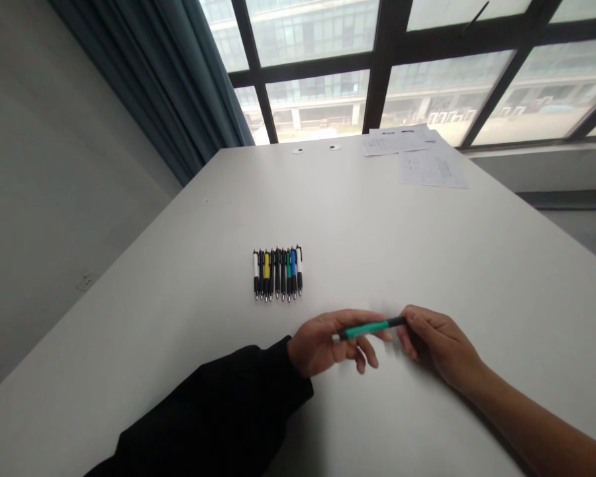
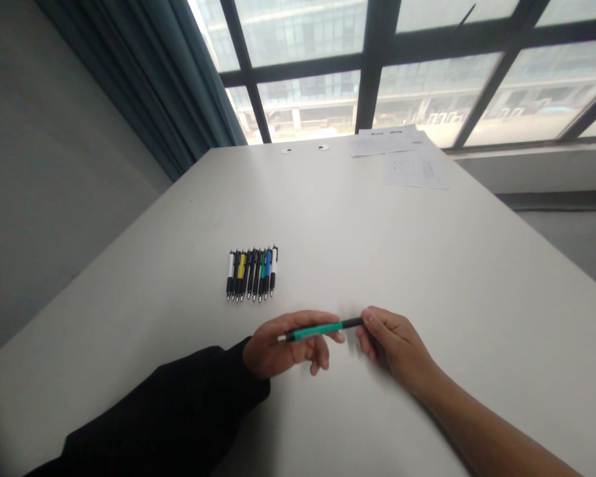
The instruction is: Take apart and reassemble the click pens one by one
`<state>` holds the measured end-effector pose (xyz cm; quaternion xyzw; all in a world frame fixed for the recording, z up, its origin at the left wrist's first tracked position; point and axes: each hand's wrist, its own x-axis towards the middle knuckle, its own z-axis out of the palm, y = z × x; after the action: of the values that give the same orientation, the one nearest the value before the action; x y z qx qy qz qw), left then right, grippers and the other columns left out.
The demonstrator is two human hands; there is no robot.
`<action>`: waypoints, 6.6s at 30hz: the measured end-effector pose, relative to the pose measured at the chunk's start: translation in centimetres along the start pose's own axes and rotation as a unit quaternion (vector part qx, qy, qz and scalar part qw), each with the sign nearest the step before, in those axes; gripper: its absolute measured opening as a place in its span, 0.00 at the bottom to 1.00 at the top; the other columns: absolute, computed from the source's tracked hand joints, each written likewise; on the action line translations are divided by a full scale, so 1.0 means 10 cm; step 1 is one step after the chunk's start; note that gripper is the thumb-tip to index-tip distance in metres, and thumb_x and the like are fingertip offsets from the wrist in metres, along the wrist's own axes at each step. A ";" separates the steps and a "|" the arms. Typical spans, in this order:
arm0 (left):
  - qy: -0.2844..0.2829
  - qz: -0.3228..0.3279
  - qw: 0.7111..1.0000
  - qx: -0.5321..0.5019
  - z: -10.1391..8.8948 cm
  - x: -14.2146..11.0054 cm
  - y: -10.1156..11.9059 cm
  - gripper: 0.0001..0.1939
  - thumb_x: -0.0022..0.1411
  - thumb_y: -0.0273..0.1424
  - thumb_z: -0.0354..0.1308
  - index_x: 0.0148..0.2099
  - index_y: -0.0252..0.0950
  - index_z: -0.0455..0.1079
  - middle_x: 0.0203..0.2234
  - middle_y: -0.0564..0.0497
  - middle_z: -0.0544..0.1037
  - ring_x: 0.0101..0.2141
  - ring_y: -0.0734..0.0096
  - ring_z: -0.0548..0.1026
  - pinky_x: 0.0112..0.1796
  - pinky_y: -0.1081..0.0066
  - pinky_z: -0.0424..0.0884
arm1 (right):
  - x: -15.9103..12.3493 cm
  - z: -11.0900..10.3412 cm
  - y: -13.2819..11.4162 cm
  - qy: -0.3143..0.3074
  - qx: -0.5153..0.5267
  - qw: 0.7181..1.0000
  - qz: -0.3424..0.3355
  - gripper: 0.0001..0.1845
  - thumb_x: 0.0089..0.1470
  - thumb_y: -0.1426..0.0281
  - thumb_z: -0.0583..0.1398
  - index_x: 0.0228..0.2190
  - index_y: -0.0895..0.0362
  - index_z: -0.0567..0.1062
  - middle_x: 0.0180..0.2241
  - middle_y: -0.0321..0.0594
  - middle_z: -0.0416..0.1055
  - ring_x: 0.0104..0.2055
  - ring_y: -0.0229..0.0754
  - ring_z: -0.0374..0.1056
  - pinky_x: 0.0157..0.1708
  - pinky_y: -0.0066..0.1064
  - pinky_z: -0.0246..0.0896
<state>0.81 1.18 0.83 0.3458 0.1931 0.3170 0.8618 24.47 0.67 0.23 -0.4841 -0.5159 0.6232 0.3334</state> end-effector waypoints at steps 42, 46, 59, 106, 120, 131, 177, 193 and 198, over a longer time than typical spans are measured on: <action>0.092 0.081 0.874 0.470 0.03 -0.03 -0.02 0.22 0.70 0.40 0.53 0.32 0.31 0.80 0.26 0.45 0.82 0.27 0.71 0.77 0.32 0.73 0.72 | 0.01 0.07 -0.03 -0.057 -0.065 0.993 -0.075 0.18 0.54 0.54 0.68 0.36 0.55 0.75 0.23 0.32 0.66 0.25 0.37 0.60 0.26 0.29 0.55; 0.085 0.091 0.875 0.467 0.03 -0.03 -0.02 0.22 0.70 0.40 0.54 0.32 0.30 0.80 0.27 0.44 0.82 0.27 0.72 0.76 0.31 0.74 0.71 | 0.01 0.06 -0.03 -0.077 -0.084 0.991 -0.071 0.18 0.61 0.53 0.62 0.37 0.56 0.77 0.25 0.36 0.69 0.27 0.38 0.62 0.28 0.30 0.57; 0.089 0.089 0.874 0.469 0.04 -0.03 -0.01 0.21 0.69 0.38 0.55 0.31 0.29 0.80 0.26 0.43 0.82 0.26 0.72 0.76 0.31 0.74 0.71 | 0.01 0.05 -0.02 -0.079 -0.118 0.986 -0.089 0.18 0.64 0.55 0.60 0.38 0.56 0.79 0.25 0.37 0.71 0.28 0.39 0.64 0.30 0.32 0.58; 0.167 0.068 0.959 0.220 -0.01 0.05 -0.08 0.18 0.62 0.39 0.60 0.44 0.28 0.76 0.37 0.39 0.83 0.23 0.77 0.72 0.20 0.77 0.62 | -0.01 0.02 0.07 0.059 -0.307 0.924 -0.221 0.07 0.64 0.66 0.60 0.36 0.55 0.78 0.32 0.40 0.74 0.30 0.40 0.68 0.29 0.32 0.63; 0.129 0.052 0.960 0.243 -0.03 0.03 -0.06 0.18 0.64 0.40 0.60 0.46 0.29 0.76 0.39 0.39 0.83 0.23 0.78 0.71 0.22 0.76 0.62 | 0.05 0.02 0.10 0.080 -0.371 0.879 -0.289 0.11 0.62 0.69 0.61 0.42 0.49 0.83 0.37 0.43 0.82 0.39 0.48 0.75 0.39 0.40 0.72; 0.118 0.055 0.962 0.238 -0.04 0.02 -0.06 0.18 0.63 0.38 0.62 0.49 0.30 0.75 0.44 0.37 0.83 0.23 0.78 0.73 0.22 0.76 0.63 | 0.01 0.03 0.11 0.099 -0.359 0.881 -0.292 0.10 0.63 0.69 0.61 0.45 0.54 0.78 0.39 0.46 0.79 0.37 0.45 0.75 0.37 0.37 0.72; 0.255 0.144 0.938 0.186 -0.02 0.03 -0.02 0.06 0.50 0.28 0.66 0.29 0.32 0.71 0.20 0.52 0.77 0.18 0.81 0.67 0.21 0.78 0.60 | -0.05 -0.27 -0.04 -0.022 -0.289 0.916 -0.276 0.06 0.59 0.72 0.59 0.30 0.53 0.68 0.27 0.37 0.66 0.27 0.40 0.60 0.27 0.32 0.56; 0.260 0.085 0.930 0.246 0.02 0.04 0.02 0.11 0.50 0.34 0.69 0.31 0.31 0.73 0.18 0.52 0.76 0.18 0.80 0.67 0.20 0.78 0.61 | -0.05 -0.17 -0.06 -0.034 -0.421 0.851 -0.311 0.05 0.64 0.72 0.58 0.42 0.55 0.69 0.33 0.40 0.68 0.31 0.41 0.65 0.31 0.32 0.62; 0.251 0.072 0.927 0.269 0.04 0.04 0.02 0.12 0.51 0.33 0.70 0.31 0.31 0.73 0.18 0.53 0.75 0.18 0.79 0.67 0.20 0.78 0.62 | -0.08 -0.14 -0.11 -0.049 -0.357 0.867 -0.345 0.08 0.65 0.76 0.57 0.45 0.53 0.70 0.35 0.40 0.70 0.31 0.38 0.66 0.31 0.29 0.61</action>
<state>1.23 1.38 1.16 0.4861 0.4561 0.3907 0.6348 26.00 0.65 1.48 -0.3299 -0.8528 0.2649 0.3060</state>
